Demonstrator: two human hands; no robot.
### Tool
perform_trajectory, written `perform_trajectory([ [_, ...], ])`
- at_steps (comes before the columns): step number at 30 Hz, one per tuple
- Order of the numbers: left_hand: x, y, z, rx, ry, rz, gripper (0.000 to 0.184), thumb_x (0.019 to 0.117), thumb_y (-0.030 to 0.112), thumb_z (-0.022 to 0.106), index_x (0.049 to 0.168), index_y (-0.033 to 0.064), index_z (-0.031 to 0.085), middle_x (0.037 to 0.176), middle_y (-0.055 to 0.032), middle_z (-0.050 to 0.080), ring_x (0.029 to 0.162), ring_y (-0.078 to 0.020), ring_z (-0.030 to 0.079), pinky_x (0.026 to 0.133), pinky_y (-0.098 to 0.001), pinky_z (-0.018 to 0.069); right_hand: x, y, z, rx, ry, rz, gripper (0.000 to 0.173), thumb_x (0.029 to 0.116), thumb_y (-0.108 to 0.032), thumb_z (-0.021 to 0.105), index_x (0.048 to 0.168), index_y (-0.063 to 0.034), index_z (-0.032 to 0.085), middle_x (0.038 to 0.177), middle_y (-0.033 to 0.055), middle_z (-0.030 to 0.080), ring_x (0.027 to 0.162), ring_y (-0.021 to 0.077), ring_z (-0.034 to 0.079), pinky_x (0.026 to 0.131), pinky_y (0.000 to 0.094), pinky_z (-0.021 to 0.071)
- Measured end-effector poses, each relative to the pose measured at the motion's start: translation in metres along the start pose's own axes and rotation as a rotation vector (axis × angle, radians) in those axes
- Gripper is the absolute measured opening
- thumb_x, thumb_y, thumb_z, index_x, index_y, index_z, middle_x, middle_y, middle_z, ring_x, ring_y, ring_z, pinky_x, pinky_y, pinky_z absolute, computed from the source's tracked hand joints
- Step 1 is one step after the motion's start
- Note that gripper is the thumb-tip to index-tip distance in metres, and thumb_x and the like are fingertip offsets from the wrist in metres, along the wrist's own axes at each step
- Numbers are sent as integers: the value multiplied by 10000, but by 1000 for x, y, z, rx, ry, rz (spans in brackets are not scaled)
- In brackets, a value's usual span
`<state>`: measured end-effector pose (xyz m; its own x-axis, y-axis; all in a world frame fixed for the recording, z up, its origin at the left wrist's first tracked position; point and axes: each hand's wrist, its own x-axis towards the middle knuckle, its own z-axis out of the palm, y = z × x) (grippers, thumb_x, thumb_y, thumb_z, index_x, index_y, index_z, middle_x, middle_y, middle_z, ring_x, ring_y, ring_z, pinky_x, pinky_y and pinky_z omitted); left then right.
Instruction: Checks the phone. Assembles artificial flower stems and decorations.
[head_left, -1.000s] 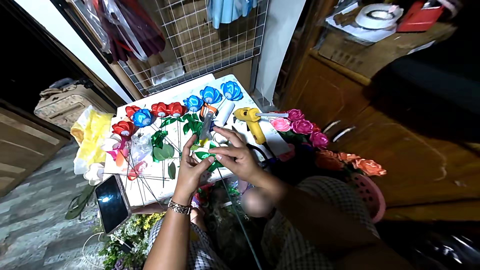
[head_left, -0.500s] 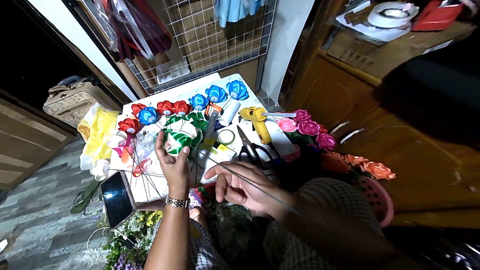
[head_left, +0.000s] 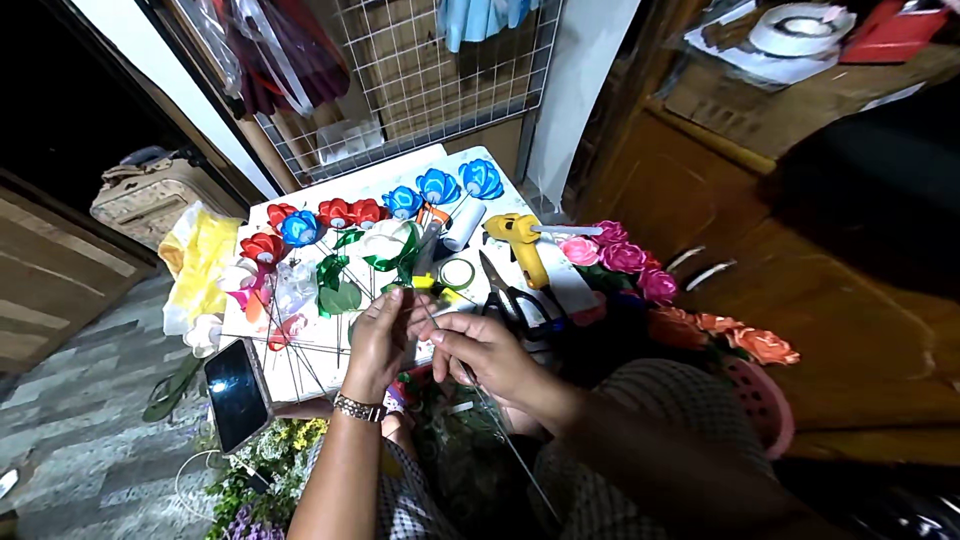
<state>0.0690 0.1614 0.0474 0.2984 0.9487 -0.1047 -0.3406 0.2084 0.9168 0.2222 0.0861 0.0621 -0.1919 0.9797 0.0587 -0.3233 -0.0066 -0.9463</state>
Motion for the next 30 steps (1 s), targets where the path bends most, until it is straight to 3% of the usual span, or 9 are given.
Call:
perform_trajectory([
  [3, 0, 0, 0, -155, -149, 7, 399, 1121, 259, 306, 1164, 62, 651, 1001, -90, 751, 847, -138, 743, 757, -266, 620, 1, 5, 3, -17, -14, 10, 198, 1059, -52, 457, 1068, 2, 647, 691, -51, 643, 496, -49, 483, 477, 108, 392],
  [10, 2, 3, -1, -303, -19, 7, 332, 1116, 234, 371, 1072, 106, 674, 838, -30, 714, 689, -98, 702, 641, -236, 609, 3, 16, 3, -204, -145, 74, 186, 1074, -133, 488, 1087, -5, 624, 735, -65, 653, 521, -59, 488, 494, 114, 392],
  [13, 2, 2, -4, -222, 25, 48, 331, 1110, 217, 371, 1018, 115, 672, 725, 28, 629, 575, -35, 607, 547, -178, 547, 7, 10, -7, -466, -224, 6, 311, 1089, -235, 486, 1047, 7, 677, 747, -43, 654, 555, -57, 505, 525, 124, 419],
  [16, 1, 3, -4, -137, 62, 36, 324, 1103, 196, 398, 966, 93, 673, 659, 31, 591, 504, -23, 554, 488, -160, 507, 13, 5, -20, -677, 25, -277, 269, 1058, -184, 527, 1094, 3, 717, 723, 26, 648, 601, 45, 562, 594, 229, 498],
  [18, 0, 1, -1, -87, 58, 1, 323, 1094, 178, 411, 930, 71, 667, 621, 24, 575, 469, -25, 529, 457, -160, 486, 19, -2, -30, -756, 151, -396, 267, 1040, -133, 538, 1236, -40, 694, 703, 27, 637, 557, 70, 557, 546, 247, 505],
  [20, -1, 1, 4, -48, 45, -51, 337, 1090, 159, 409, 899, 54, 667, 600, 15, 578, 449, -26, 524, 441, -158, 476, 22, -9, -40, -835, 201, -447, 310, 1020, -89, 545, 1294, -62, 689, 680, 25, 617, 518, 74, 518, 505, 244, 472],
  [24, -2, -3, 11, -1, -16, -124, 357, 1089, 116, 395, 875, 22, 665, 586, -5, 588, 449, -39, 537, 444, -161, 479, 25, -5, -58, -903, 161, -456, 284, 968, -69, 568, 1203, -64, 730, 600, -8, 555, 455, 53, 446, 438, 237, 412],
  [26, -2, -3, 12, 13, -29, -137, 360, 1086, 104, 397, 864, 19, 667, 574, -5, 592, 443, -39, 539, 442, -162, 478, 25, -2, -61, -937, 149, -460, 281, 928, -63, 603, 1175, -55, 737, 543, -45, 452, 433, 41, 358, 417, 223, 336],
  [30, -3, -3, 15, 30, -27, -145, 352, 1084, 91, 401, 857, 18, 661, 567, -8, 589, 440, -38, 537, 440, -159, 473, 26, 0, -65, -1018, 159, -451, 201, 882, -75, 658, 1059, -53, 749, 533, -36, 437, 444, 80, 365, 436, 280, 346],
])
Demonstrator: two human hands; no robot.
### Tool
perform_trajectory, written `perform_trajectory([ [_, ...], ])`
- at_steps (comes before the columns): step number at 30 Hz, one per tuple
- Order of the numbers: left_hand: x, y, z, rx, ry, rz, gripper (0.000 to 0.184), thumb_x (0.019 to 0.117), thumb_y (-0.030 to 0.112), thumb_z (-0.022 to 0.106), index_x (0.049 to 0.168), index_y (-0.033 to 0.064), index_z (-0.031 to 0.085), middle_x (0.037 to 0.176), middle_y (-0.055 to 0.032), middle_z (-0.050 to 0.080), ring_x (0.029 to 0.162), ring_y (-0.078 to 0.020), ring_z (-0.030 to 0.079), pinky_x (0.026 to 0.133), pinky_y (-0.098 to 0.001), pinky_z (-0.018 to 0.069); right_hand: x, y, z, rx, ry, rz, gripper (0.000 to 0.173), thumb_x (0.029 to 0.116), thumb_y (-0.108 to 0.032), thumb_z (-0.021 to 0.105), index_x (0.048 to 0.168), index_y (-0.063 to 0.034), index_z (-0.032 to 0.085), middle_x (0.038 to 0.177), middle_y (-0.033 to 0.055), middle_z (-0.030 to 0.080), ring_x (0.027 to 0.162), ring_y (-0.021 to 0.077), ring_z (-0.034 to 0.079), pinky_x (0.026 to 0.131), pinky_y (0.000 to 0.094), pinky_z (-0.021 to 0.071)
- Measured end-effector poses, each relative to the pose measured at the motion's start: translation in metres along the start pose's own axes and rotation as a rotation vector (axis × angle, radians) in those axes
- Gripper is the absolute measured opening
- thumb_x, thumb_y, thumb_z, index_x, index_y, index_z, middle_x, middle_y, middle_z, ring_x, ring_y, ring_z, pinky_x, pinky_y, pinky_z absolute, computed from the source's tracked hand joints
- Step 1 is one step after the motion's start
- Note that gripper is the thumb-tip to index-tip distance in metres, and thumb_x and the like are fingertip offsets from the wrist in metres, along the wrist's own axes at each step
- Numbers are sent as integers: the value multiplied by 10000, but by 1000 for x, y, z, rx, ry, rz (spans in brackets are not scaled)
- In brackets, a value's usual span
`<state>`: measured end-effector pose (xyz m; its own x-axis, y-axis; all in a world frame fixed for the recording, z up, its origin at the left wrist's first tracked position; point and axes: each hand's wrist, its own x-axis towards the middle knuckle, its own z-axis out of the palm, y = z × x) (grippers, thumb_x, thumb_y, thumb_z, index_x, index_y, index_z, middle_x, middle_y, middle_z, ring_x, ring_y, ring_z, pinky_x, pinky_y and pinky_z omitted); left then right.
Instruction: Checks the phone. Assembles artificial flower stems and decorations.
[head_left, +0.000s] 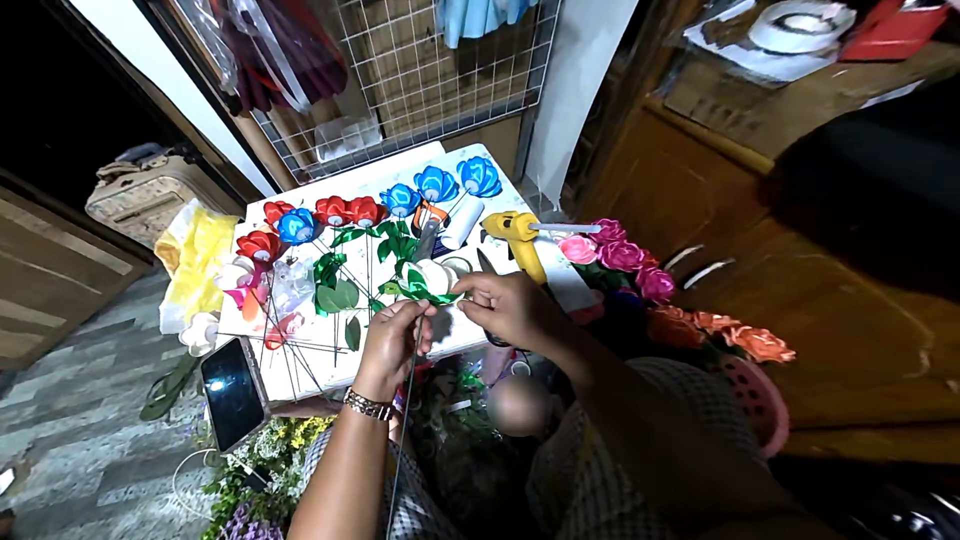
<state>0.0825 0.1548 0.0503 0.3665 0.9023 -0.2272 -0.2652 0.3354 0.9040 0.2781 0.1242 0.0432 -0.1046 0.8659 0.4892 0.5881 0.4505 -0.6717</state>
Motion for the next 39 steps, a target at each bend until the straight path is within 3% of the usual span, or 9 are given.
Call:
perform_trajectory([
  [3, -1, -1, 1, 4, 8, 8, 345, 1079, 79, 415, 850, 10, 664, 570, -18, 590, 436, -41, 535, 438, -159, 476, 0, 1, 0, -32, -5, -5, 134, 891, -107, 660, 982, -62, 747, 533, -31, 442, 447, 84, 371, 437, 284, 344],
  [10, -1, -1, 1, 36, 3, 16, 332, 1079, 78, 422, 864, 11, 666, 573, -17, 600, 437, -38, 545, 434, -159, 478, 1, -3, -3, -128, -57, 33, 112, 914, -111, 673, 968, -64, 758, 561, 21, 527, 474, 146, 456, 469, 357, 401],
  [16, -1, -1, 3, 54, 31, 32, 334, 1087, 83, 417, 871, -2, 658, 565, -20, 595, 437, -43, 546, 439, -164, 482, 4, -3, -9, 98, -143, 152, 129, 991, -125, 626, 956, -48, 723, 581, -12, 545, 457, 28, 433, 452, 208, 390],
  [22, 1, 1, -3, 4, 69, -3, 350, 1099, 153, 409, 885, 29, 657, 582, 7, 566, 441, -32, 515, 435, -157, 464, 4, 5, -16, -142, -19, 150, 199, 998, -159, 578, 974, -38, 734, 635, 75, 593, 537, 204, 537, 533, 431, 457],
  [27, 4, 5, -10, -310, -4, -99, 343, 1075, 196, 409, 837, 92, 634, 543, 53, 490, 398, -10, 448, 404, -134, 418, 6, 8, -19, -45, 27, 231, 155, 1021, -164, 589, 1037, -65, 707, 619, 25, 562, 510, 121, 519, 517, 324, 464],
  [33, 5, 8, -15, -596, -124, -150, 330, 1053, 188, 411, 792, 111, 598, 537, 56, 468, 393, -17, 470, 391, -132, 435, 6, 1, -10, 5, 154, 176, 212, 1015, -244, 627, 928, -55, 667, 595, -25, 499, 491, 40, 424, 494, 224, 369],
  [35, 6, 9, -19, -576, -100, -88, 309, 1061, 202, 405, 839, 123, 604, 553, 61, 475, 409, -12, 475, 404, -130, 434, 5, -2, -9, 19, 166, 177, 199, 1029, -227, 603, 950, -55, 665, 646, -10, 569, 527, 24, 498, 526, 199, 427],
  [38, 5, 17, -31, -477, -6, 121, 319, 1079, 223, 407, 876, 156, 644, 614, 76, 534, 479, -6, 523, 469, -132, 475, 2, -9, -13, 72, 63, 148, 163, 1027, -103, 568, 1150, -40, 654, 956, 80, 691, 737, 85, 628, 672, 238, 532],
  [39, 5, 21, -38, -472, 1, 203, 325, 1081, 222, 410, 883, 165, 661, 641, 80, 569, 510, -3, 552, 495, -133, 495, 1, -9, -14, 70, 28, 123, 173, 1019, -88, 566, 1162, -45, 653, 959, 80, 696, 739, 91, 632, 668, 241, 535],
])
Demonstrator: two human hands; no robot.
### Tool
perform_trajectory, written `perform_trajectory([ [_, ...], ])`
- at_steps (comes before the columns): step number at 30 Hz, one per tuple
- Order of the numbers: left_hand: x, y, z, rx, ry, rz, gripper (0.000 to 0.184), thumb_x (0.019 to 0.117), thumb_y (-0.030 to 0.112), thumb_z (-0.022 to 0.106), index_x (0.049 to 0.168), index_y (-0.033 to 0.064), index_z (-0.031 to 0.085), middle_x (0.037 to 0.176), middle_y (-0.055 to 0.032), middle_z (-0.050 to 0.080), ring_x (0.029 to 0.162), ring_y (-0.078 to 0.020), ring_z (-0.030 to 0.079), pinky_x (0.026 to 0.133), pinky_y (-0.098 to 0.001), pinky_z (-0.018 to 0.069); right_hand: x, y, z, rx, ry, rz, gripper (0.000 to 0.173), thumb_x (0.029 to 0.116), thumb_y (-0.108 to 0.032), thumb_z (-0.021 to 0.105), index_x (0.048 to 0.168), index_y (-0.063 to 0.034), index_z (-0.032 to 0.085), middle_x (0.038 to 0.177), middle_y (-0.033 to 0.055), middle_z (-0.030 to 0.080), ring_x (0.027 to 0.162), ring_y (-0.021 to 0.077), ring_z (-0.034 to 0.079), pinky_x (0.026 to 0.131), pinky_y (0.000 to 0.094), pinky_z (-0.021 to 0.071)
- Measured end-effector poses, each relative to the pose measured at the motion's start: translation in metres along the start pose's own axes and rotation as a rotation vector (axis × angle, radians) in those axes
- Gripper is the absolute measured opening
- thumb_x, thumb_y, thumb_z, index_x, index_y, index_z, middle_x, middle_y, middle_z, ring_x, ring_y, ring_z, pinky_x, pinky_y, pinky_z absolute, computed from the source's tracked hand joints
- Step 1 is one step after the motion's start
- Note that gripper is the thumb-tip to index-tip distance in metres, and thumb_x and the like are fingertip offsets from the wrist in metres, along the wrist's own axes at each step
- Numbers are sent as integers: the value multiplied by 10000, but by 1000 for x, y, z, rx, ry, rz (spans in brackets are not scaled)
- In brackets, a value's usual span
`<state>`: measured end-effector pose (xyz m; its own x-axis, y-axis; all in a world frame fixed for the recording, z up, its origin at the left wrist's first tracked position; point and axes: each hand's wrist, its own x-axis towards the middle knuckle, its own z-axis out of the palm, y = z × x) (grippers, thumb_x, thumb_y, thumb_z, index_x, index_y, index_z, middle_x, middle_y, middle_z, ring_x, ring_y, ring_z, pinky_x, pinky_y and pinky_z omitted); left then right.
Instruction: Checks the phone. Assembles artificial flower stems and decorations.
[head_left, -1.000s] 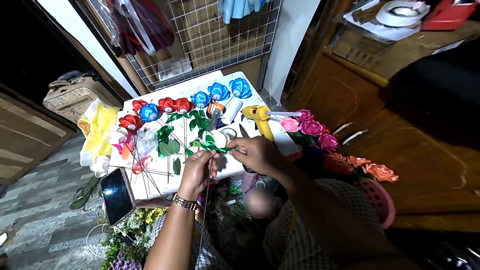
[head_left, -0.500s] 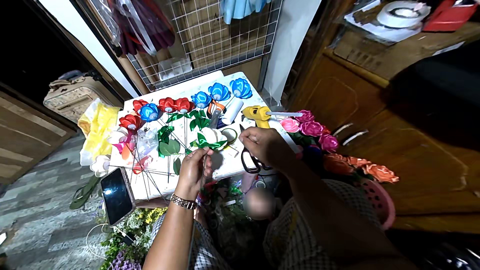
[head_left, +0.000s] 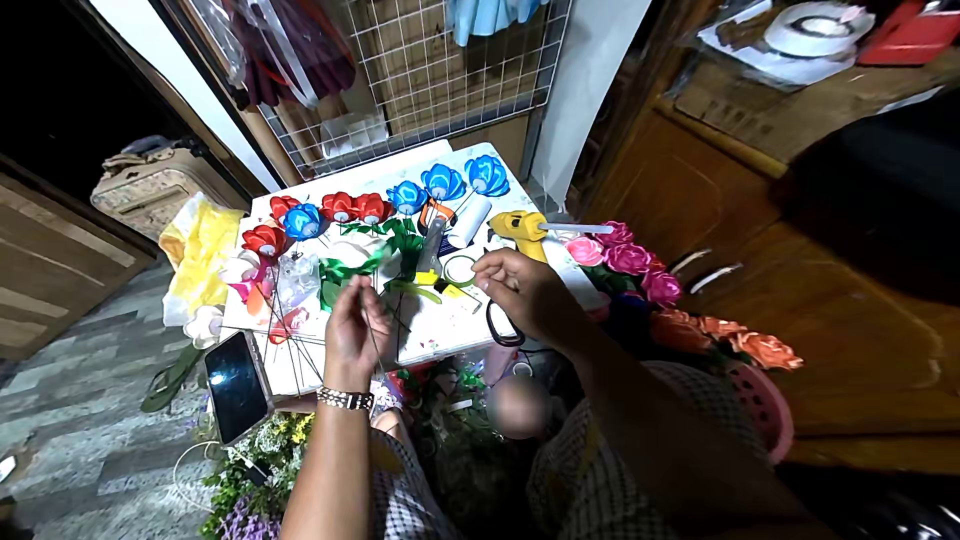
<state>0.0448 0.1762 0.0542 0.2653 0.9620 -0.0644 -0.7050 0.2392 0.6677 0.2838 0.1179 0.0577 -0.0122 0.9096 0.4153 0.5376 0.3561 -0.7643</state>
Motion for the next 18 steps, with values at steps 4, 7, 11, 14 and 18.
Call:
perform_trajectory([
  [4, 2, 28, -18, -64, -8, 259, 335, 1102, 224, 385, 906, 165, 650, 682, 81, 601, 560, 3, 589, 537, -124, 516, -2, -3, 0, 39, -242, 30, 211, 1037, -102, 512, 1077, -47, 712, 689, -4, 628, 571, 54, 562, 566, 238, 500],
  [7, -4, 39, -25, -52, 33, 326, 302, 1104, 238, 391, 920, 188, 626, 666, 106, 558, 506, 34, 521, 483, -90, 458, -7, -8, 5, 30, -490, 38, 288, 1033, -230, 571, 883, -19, 696, 603, -20, 520, 524, 29, 457, 525, 223, 408],
  [11, -11, 48, -38, -43, -5, 312, 286, 1113, 287, 363, 1029, 166, 608, 663, 101, 524, 425, 35, 427, 404, -92, 391, -13, -5, 22, 60, -626, -35, 342, 1010, -306, 598, 854, -9, 670, 747, 31, 616, 681, 63, 557, 651, 257, 457],
  [14, -18, 53, -46, -66, -21, 300, 299, 1110, 306, 372, 1009, 175, 621, 653, 102, 523, 412, 34, 410, 390, -92, 370, -7, -11, 26, 85, -701, -39, 304, 1015, -134, 546, 1264, 16, 636, 1123, 160, 692, 979, 173, 671, 877, 327, 555],
  [18, -26, 56, -50, -22, -11, 316, 292, 1108, 333, 375, 1038, 188, 619, 645, 113, 489, 394, 39, 353, 366, -92, 315, 16, -4, 38, 2, -349, 79, 240, 1050, -166, 536, 1082, 5, 702, 761, 86, 652, 612, 143, 590, 615, 364, 541],
])
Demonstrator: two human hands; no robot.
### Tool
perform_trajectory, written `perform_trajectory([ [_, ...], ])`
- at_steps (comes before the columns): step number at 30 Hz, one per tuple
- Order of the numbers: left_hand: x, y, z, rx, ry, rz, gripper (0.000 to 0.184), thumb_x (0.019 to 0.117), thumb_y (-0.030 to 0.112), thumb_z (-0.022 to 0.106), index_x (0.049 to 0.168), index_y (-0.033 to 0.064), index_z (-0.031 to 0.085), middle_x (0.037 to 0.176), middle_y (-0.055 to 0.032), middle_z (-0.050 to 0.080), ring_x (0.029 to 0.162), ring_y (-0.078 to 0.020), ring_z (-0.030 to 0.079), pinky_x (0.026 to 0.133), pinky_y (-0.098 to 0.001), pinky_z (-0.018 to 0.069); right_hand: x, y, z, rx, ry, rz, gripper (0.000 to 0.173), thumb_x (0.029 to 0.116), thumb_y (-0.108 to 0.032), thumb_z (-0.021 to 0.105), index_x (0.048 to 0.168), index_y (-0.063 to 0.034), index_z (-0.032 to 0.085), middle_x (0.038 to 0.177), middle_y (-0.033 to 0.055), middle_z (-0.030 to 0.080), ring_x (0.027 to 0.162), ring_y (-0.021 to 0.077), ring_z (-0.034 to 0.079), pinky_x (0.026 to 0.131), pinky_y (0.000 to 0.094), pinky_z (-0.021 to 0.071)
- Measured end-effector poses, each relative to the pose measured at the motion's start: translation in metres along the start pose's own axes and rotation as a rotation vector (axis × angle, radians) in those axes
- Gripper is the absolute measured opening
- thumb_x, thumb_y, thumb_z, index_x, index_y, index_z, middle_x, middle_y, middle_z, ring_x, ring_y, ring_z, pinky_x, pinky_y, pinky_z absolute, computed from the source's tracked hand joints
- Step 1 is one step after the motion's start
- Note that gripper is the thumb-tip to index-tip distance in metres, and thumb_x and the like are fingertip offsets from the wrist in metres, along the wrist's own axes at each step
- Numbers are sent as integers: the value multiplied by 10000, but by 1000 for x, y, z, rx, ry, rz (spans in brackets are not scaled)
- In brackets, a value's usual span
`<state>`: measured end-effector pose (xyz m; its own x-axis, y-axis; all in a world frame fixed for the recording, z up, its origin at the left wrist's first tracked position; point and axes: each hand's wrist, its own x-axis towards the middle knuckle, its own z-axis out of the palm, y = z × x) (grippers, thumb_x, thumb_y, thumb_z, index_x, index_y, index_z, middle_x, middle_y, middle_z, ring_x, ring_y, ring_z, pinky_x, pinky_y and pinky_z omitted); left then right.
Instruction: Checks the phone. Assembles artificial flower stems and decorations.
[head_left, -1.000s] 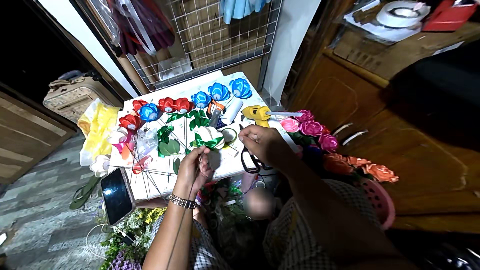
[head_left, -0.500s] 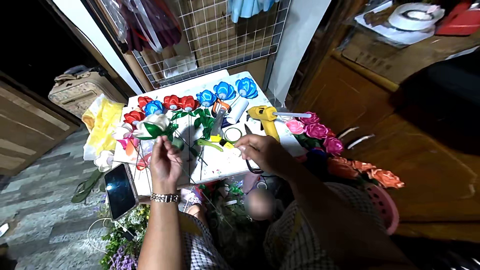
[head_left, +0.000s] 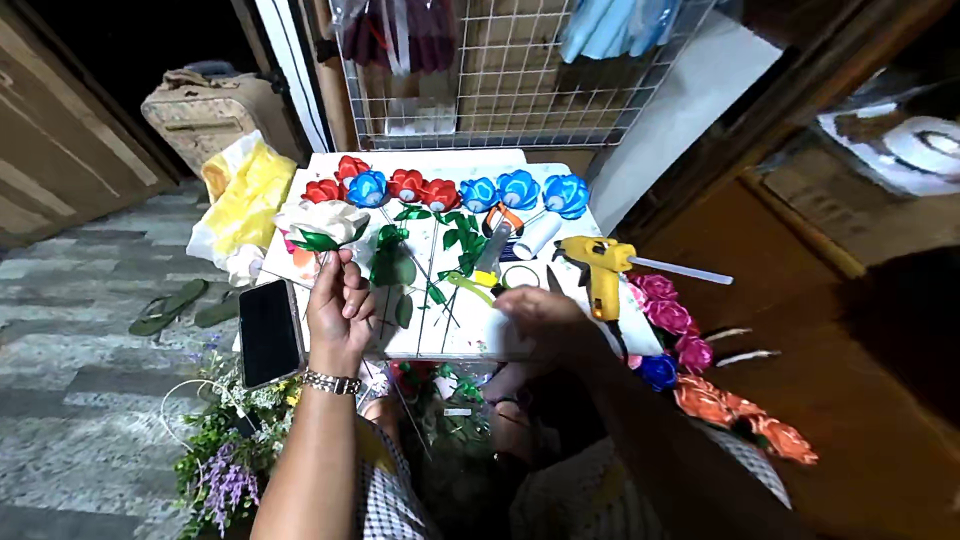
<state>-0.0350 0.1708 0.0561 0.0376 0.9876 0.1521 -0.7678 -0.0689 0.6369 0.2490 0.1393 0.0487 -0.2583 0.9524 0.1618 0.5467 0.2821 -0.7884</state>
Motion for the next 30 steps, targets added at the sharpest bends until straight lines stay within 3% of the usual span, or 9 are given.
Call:
perform_trajectory([
  [3, -5, 1, -3, 40, -25, 3, 279, 1106, 332, 388, 1076, 197, 630, 635, 111, 465, 378, 36, 321, 349, -95, 295, 38, -1, -1, 30, 194, 106, 243, 1022, -228, 616, 929, -14, 684, 684, 10, 620, 547, 40, 525, 536, 255, 474],
  [4, -5, 1, -4, 46, -32, 1, 276, 1104, 317, 392, 1093, 187, 635, 623, 104, 454, 371, 32, 313, 343, -100, 289, 52, -1, -4, 1, 205, 99, 188, 1010, -177, 622, 1024, 1, 680, 799, 63, 667, 656, 100, 604, 618, 312, 523],
  [5, -5, 2, -5, 50, -40, -5, 279, 1105, 313, 390, 1103, 180, 636, 616, 97, 440, 366, 25, 304, 338, -106, 283, 65, -3, -11, -37, 145, 101, 269, 1008, -100, 608, 1254, 6, 633, 1084, 156, 696, 911, 214, 689, 805, 412, 581],
  [6, -6, 2, -5, 56, -42, -10, 282, 1106, 312, 385, 1103, 179, 634, 610, 95, 431, 364, 22, 295, 335, -109, 275, 79, -3, -16, -90, 88, 100, 425, 1001, -35, 592, 1420, -6, 528, 1302, 223, 606, 1103, 313, 651, 925, 480, 550],
  [10, 1, 2, -1, 30, 24, -52, 291, 1107, 235, 371, 1049, 137, 638, 605, 84, 476, 376, 19, 330, 344, -111, 294, 130, 12, -19, -301, 150, 209, 269, 1050, -136, 519, 1201, 40, 656, 1067, 247, 686, 1006, 395, 664, 924, 605, 498],
  [15, 3, 0, 1, 32, 31, -87, 283, 1105, 227, 368, 1068, 114, 625, 614, 79, 480, 378, 19, 343, 349, -109, 312, 161, 19, -19, -427, 66, 374, 436, 1121, -249, 359, 1208, 92, 616, 1211, 325, 626, 1194, 479, 588, 1009, 650, 425],
  [21, -1, -2, 4, 58, 5, -114, 286, 1107, 253, 371, 1108, 131, 629, 617, 74, 460, 372, 18, 316, 339, -109, 287, 174, 20, -17, -498, -26, 342, 263, 1035, -93, 520, 1204, 70, 639, 1215, 309, 634, 1184, 473, 594, 1004, 664, 431],
  [24, -8, -2, 6, 125, 6, -121, 293, 1107, 313, 385, 1139, 157, 631, 600, 69, 407, 348, 13, 233, 317, -117, 219, 181, 18, -10, -641, -72, 417, 244, 1000, -183, 624, 1114, 13, 713, 1206, 292, 655, 1181, 480, 598, 952, 706, 441],
  [30, -8, -2, 5, 132, -7, -119, 290, 1106, 308, 396, 1131, 140, 631, 590, 65, 407, 341, 13, 232, 312, -117, 220, 180, 15, 2, -733, -27, 501, 293, 1023, -225, 535, 1094, -13, 724, 1236, 263, 658, 1187, 455, 614, 915, 691, 467],
])
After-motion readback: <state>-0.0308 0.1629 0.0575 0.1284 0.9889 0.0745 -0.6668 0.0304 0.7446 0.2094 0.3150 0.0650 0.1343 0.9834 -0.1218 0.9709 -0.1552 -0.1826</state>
